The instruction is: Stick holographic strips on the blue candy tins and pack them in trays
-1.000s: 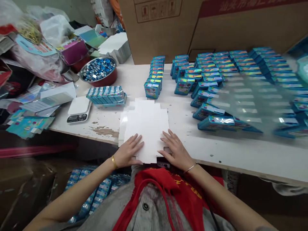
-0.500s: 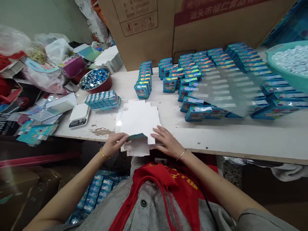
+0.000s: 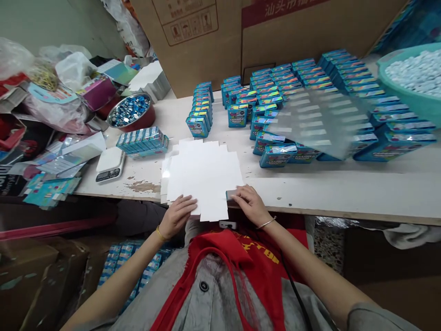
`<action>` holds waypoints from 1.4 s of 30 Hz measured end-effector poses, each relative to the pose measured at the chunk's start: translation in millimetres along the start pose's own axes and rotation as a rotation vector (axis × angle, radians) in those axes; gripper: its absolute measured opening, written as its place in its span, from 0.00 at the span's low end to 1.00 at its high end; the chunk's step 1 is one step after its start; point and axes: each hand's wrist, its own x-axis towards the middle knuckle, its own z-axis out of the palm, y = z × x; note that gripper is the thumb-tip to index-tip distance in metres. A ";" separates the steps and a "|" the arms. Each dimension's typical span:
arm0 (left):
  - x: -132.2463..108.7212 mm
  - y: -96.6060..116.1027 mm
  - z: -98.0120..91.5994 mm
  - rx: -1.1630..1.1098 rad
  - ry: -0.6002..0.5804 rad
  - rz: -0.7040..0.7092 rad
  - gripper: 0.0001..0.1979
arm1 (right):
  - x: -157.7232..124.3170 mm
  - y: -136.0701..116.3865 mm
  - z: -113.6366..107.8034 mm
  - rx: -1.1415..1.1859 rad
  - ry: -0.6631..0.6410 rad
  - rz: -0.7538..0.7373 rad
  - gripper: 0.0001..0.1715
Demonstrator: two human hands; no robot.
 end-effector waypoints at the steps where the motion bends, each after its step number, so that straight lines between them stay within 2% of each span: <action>1: 1.0 -0.9 4.2 -0.053 0.053 -0.036 0.13 | -1.1 1.5 0.6 -0.005 -0.006 0.005 0.17; 5: 14.6 6.0 9.7 -0.195 0.218 -0.255 0.10 | -1.1 3.5 -1.4 -0.055 -0.041 -0.050 0.15; 7: 24.0 13.0 8.0 -0.187 0.214 -0.296 0.11 | -2.0 -1.0 -5.3 -0.138 -0.041 -0.119 0.14; 9: 34.4 21.5 5.4 -0.133 0.121 -0.254 0.11 | -5.9 -10.4 -10.3 -0.319 -0.027 -0.166 0.13; 13: 59.3 43.5 5.6 0.133 -0.191 -0.210 0.13 | -18.3 -33.7 -17.6 -0.738 -0.074 -0.180 0.13; 17: 85.9 67.4 16.3 0.416 -0.402 -0.301 0.14 | -21.0 -41.4 -13.9 -0.848 -0.108 -0.178 0.15; 19: 96.6 76.4 20.8 0.467 -0.466 -0.324 0.13 | -17.3 -36.6 -8.5 -0.854 -0.132 -0.228 0.15; 22: 106.1 83.5 22.7 0.473 -0.533 -0.329 0.12 | -10.7 -22.6 -0.4 -0.839 -0.172 -0.392 0.15; 24: 107.9 84.2 22.4 0.456 -0.531 -0.323 0.12 | -7.9 -12.8 3.1 -0.813 -0.170 -0.482 0.16; 27: 106.0 81.1 24.1 0.451 -0.463 -0.311 0.11 | -6.4 -3.1 4.0 -0.766 -0.159 -0.541 0.17; 32: 100.5 73.9 27.9 0.423 -0.414 -0.234 0.08 | -6.2 -2.9 -6.5 -0.669 -0.231 -0.657 0.16; 36: 95.7 69.2 21.2 0.374 -0.400 -0.073 0.08 | -8.9 -4.7 -19.8 -0.627 -0.312 -0.711 0.20; 37: 94.4 68.0 18.1 0.348 -0.392 -0.017 0.10 | -10.0 -4.0 -21.8 -0.627 -0.332 -0.705 0.22; 39: 92.2 65.6 11.9 0.297 -0.379 0.099 0.20 | -12.3 -1.5 -22.6 -0.626 -0.338 -0.694 0.23; 41: 91.3 63.4 7.1 0.275 -0.389 0.190 0.30 | -13.6 1.8 -19.3 -0.606 -0.287 -0.683 0.20; 42: 91.6 62.4 5.6 0.282 -0.403 0.213 0.31 | -13.7 3.2 -16.5 -0.586 -0.253 -0.671 0.19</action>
